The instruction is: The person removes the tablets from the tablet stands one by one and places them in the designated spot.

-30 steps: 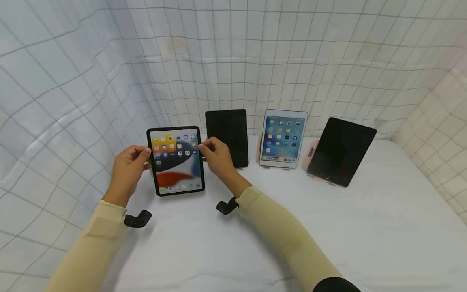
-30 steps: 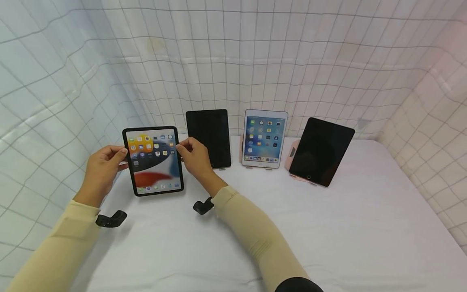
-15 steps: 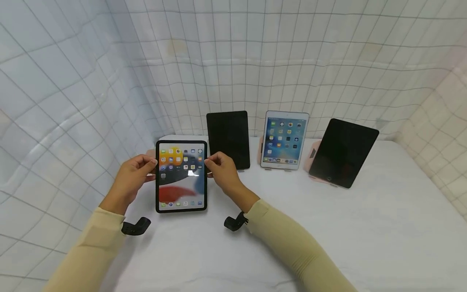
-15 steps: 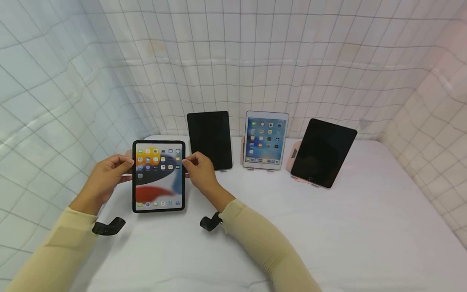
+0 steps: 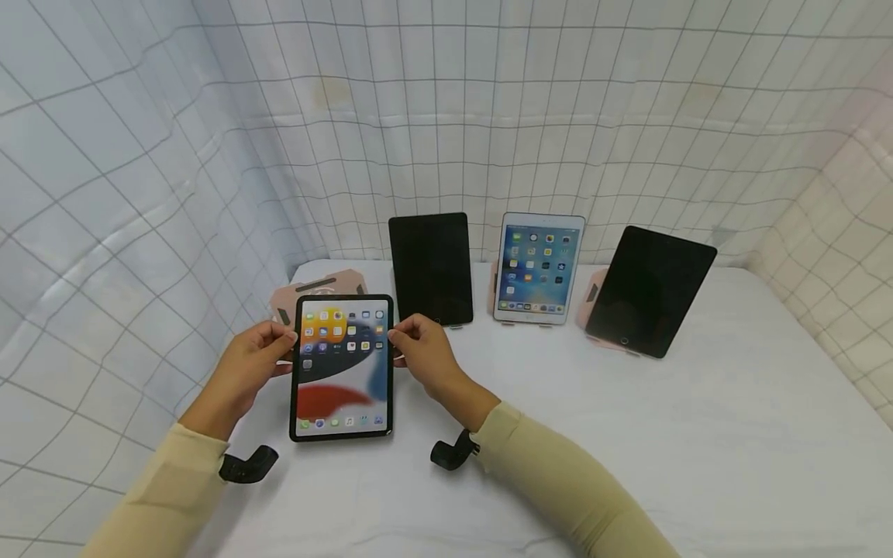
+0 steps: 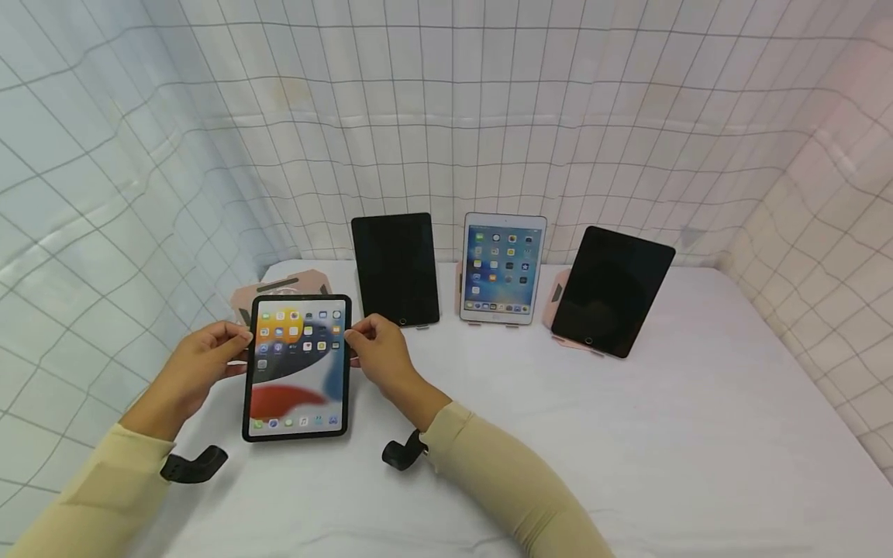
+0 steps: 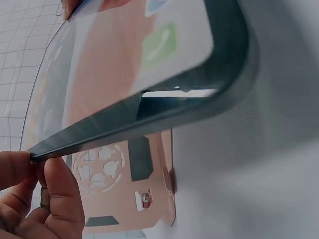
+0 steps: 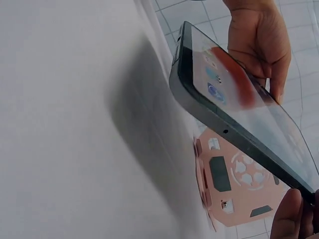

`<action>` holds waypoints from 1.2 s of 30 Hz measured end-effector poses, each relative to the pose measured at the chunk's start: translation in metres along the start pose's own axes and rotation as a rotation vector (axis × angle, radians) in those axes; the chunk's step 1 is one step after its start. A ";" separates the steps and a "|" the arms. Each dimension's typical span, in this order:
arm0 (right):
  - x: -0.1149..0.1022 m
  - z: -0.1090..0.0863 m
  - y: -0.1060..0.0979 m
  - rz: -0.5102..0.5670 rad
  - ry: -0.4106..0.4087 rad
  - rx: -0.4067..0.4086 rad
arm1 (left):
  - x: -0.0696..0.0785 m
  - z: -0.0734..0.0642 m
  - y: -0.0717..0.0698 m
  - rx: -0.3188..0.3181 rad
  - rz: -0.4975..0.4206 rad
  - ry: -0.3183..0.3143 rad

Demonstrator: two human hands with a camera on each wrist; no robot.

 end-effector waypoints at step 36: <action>0.042 -0.033 0.009 -0.028 0.158 -0.074 | -0.043 -0.019 0.012 -0.253 0.006 -0.168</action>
Point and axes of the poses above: each hand's wrist, its own z-axis towards the middle knuckle, its own y-axis out of the palm, x = y × z, the point moved 5 cm from there along z, towards the middle knuckle, and after that the axes turned 7 degrees about y, right-handed, at the moved point
